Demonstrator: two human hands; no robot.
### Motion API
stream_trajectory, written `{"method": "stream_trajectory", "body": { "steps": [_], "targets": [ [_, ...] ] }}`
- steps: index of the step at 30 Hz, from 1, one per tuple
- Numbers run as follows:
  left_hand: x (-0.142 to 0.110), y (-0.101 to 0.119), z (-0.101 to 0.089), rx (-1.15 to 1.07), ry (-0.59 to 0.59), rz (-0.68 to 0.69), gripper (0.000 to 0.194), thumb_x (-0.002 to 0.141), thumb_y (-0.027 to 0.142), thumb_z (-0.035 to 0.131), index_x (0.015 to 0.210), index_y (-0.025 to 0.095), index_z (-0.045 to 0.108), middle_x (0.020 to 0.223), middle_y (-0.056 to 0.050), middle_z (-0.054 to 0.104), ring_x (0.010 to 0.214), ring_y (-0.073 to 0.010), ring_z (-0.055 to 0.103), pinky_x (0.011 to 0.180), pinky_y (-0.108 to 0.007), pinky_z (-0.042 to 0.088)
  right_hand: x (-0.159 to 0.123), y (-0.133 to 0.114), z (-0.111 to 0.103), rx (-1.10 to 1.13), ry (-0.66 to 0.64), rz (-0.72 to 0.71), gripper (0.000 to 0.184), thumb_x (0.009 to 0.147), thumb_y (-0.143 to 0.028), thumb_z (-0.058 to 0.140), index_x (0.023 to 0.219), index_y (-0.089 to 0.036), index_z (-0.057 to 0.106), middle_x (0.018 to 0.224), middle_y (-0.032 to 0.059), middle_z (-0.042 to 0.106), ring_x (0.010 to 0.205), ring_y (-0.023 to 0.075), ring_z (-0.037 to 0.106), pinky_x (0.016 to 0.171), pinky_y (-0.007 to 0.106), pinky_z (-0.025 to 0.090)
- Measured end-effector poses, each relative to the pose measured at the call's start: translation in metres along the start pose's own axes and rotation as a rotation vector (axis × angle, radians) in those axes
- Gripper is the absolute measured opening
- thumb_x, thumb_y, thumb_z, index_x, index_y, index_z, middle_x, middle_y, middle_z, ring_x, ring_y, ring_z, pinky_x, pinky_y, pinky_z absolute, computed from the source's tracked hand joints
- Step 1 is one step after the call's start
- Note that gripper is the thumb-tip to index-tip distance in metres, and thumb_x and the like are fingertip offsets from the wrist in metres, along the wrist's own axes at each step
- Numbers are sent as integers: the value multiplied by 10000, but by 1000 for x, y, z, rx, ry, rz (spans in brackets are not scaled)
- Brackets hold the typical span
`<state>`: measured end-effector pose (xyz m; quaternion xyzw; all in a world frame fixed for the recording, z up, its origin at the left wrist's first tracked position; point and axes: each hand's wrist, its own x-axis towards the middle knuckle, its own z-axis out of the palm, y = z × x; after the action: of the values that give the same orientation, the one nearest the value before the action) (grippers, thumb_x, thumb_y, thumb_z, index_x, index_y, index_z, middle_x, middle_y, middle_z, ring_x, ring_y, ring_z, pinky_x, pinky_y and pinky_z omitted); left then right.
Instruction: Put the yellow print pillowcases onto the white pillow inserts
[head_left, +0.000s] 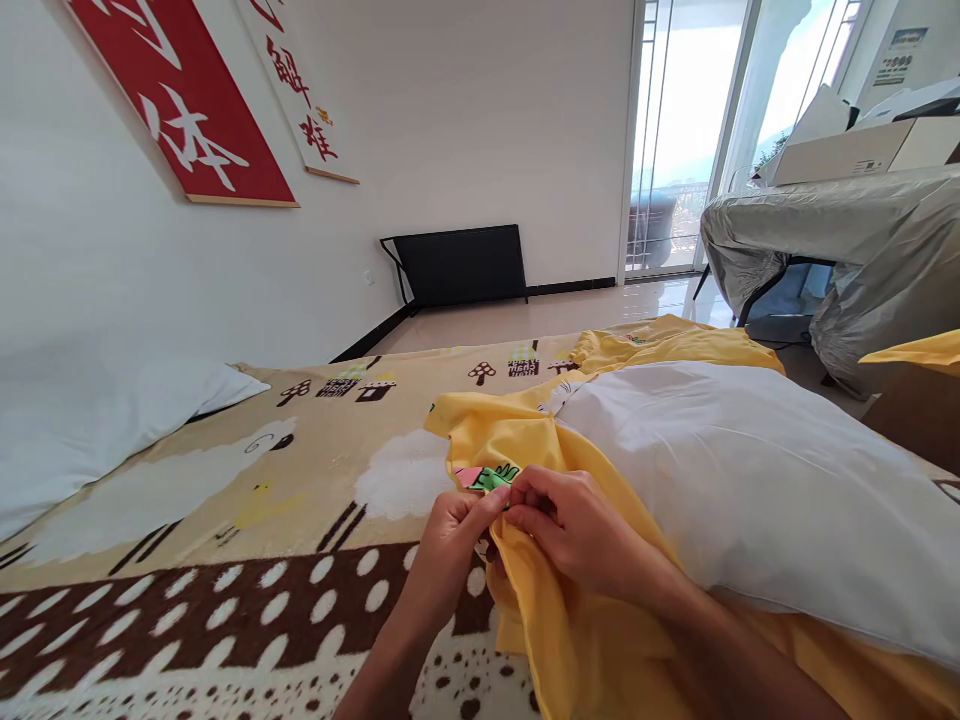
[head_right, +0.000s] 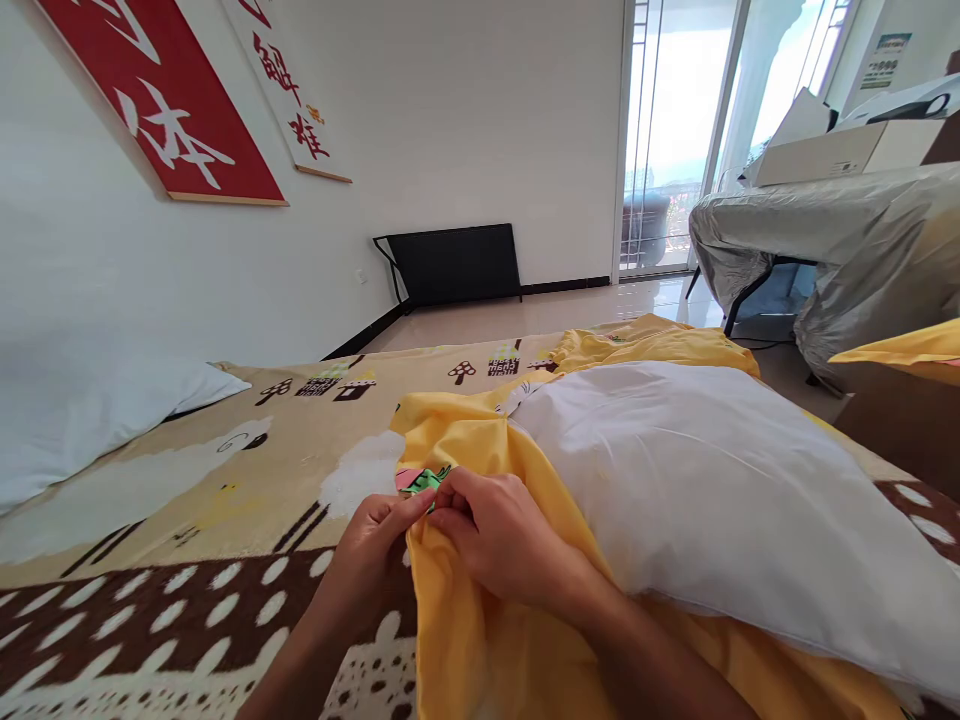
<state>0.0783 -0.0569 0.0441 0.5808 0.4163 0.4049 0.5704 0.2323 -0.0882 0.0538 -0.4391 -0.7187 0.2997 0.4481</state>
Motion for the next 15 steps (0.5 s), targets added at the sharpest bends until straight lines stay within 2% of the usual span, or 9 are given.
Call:
{"method": "stream_trajectory", "body": {
  "steps": [4, 10, 13, 15],
  "targets": [
    [-3, 10, -7, 89, 63, 4, 368, 670, 461, 701, 568, 138, 558, 530, 31, 440, 498, -84, 361, 462, -195, 286, -1, 1, -3, -138, -24, -33, 113, 877, -212, 507, 766, -195, 520, 643, -46, 515, 573, 90, 388, 569, 211, 309],
    [-6, 18, -13, -197, 292, 40, 317, 647, 431, 749, 656, 169, 571, 546, 54, 513, 496, -91, 456, 496, -186, 373, -2, 1, -10, -236, -141, -157, 129, 912, -202, 462, 804, -195, 533, 739, -10, 602, 659, 111, 487, 661, 232, 363],
    [-2, 18, -15, -268, 264, -8, 295, 610, 404, 771, 716, 168, 630, 555, 47, 562, 517, -111, 513, 514, -194, 410, -2, 3, -8, -203, -26, -115, 120, 922, -213, 441, 869, -197, 548, 776, 0, 608, 667, 114, 505, 649, 227, 387],
    [0, 15, -13, -300, 206, -44, 294, 605, 393, 773, 731, 162, 643, 559, 42, 573, 514, -114, 517, 502, -196, 411, -2, 5, -5, -183, 28, -114, 150, 917, -207, 454, 1024, -201, 560, 944, 31, 637, 754, 121, 548, 706, 236, 421]
  ]
}}
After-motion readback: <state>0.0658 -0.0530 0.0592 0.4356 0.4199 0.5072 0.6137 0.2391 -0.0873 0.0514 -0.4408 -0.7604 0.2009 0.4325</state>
